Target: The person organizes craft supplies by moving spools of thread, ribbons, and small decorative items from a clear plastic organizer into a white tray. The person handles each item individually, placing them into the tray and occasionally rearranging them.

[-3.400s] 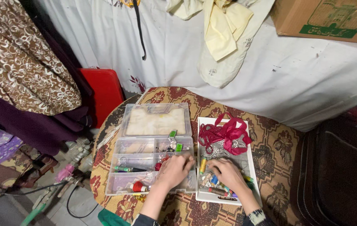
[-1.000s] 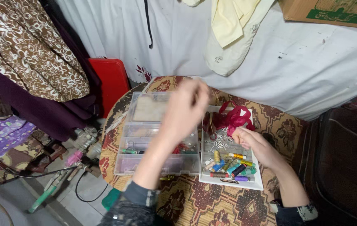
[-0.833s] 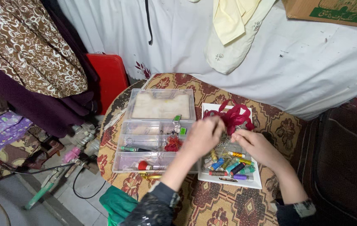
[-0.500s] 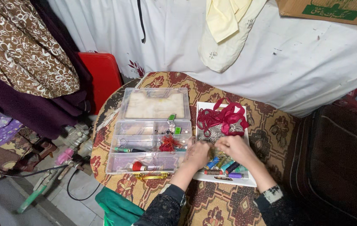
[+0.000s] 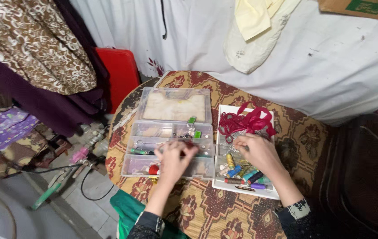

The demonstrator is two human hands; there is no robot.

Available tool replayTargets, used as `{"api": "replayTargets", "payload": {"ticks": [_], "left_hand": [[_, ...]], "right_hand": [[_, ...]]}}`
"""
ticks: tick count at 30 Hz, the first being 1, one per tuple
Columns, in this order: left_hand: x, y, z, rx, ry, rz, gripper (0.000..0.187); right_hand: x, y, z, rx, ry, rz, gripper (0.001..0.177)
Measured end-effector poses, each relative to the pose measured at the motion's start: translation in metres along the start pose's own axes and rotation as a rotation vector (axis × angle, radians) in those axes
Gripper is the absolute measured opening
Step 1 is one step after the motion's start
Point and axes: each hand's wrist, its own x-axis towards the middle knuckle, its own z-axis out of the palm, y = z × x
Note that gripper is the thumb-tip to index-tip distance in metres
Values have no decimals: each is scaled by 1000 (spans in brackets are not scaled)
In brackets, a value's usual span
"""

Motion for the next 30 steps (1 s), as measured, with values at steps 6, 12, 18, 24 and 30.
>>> {"api": "replayTargets", "payload": {"ticks": [6, 12, 18, 24, 30], "left_hand": [[-19, -59, -12, -18, 195, -195, 23], [-49, -123, 0, 252, 76, -235, 20], [-41, -167, 27, 117, -199, -293, 33], [-14, -174, 16, -43, -532, -480, 54], [-20, -169, 10, 61, -378, -492, 52]], "right_hand": [[17, -60, 32, 103, -179, -83, 24], [26, -109, 89, 71, -65, -455, 37], [30, -155, 98, -33, -204, -440, 38], [42, -141, 92, 3, -183, -312, 19], [40, -83, 75, 160, 90, -259, 20]]}}
